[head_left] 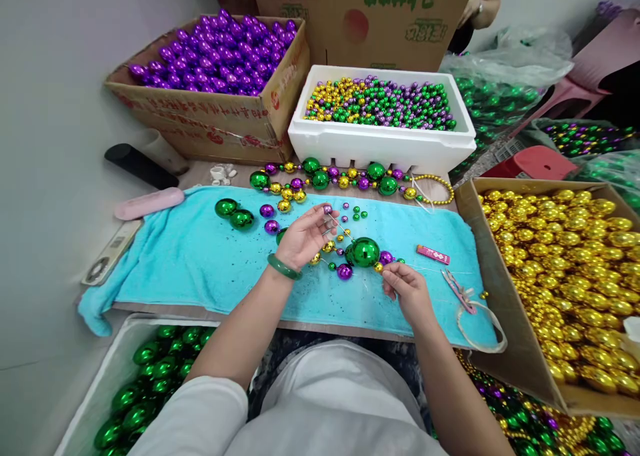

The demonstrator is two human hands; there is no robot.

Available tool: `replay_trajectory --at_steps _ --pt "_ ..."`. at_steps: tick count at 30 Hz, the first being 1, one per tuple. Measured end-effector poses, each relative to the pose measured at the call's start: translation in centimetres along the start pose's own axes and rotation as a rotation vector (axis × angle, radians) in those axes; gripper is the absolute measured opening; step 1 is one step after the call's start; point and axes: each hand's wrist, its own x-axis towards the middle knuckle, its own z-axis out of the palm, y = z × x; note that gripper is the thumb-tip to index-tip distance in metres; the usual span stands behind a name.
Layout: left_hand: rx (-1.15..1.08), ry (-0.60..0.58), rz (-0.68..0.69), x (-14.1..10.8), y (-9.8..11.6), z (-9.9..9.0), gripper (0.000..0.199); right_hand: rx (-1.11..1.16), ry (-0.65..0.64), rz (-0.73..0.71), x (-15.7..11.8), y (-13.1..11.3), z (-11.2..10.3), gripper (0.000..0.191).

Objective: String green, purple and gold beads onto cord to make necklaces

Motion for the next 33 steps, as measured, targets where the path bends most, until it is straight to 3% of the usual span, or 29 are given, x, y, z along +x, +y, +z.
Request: replay_trajectory --at_steps 7,16,22,28,33 --pt "-0.035 -0.01 0.005 -0.2 0.0 -0.1 0.009 0.002 -0.006 -0.004 0.1 -0.1 0.1 0.023" --pt "0.177 -0.062 0.096 -0.9 -1.6 1.2 0.022 0.029 0.031 -0.001 0.2 -0.5 1.0 0.025" --pt "0.302 -0.035 0.146 -0.9 -2.9 1.6 0.027 0.122 0.024 0.039 0.0 -0.6 1.4 0.035" --pt "0.385 -0.103 0.146 -1.3 -2.9 1.8 0.028 0.144 -0.099 0.082 -1.0 0.1 1.5 0.037" --pt "0.405 -0.092 0.129 -1.5 -3.1 2.0 0.029 -0.031 -0.156 0.132 -1.3 -0.1 1.7 0.036"
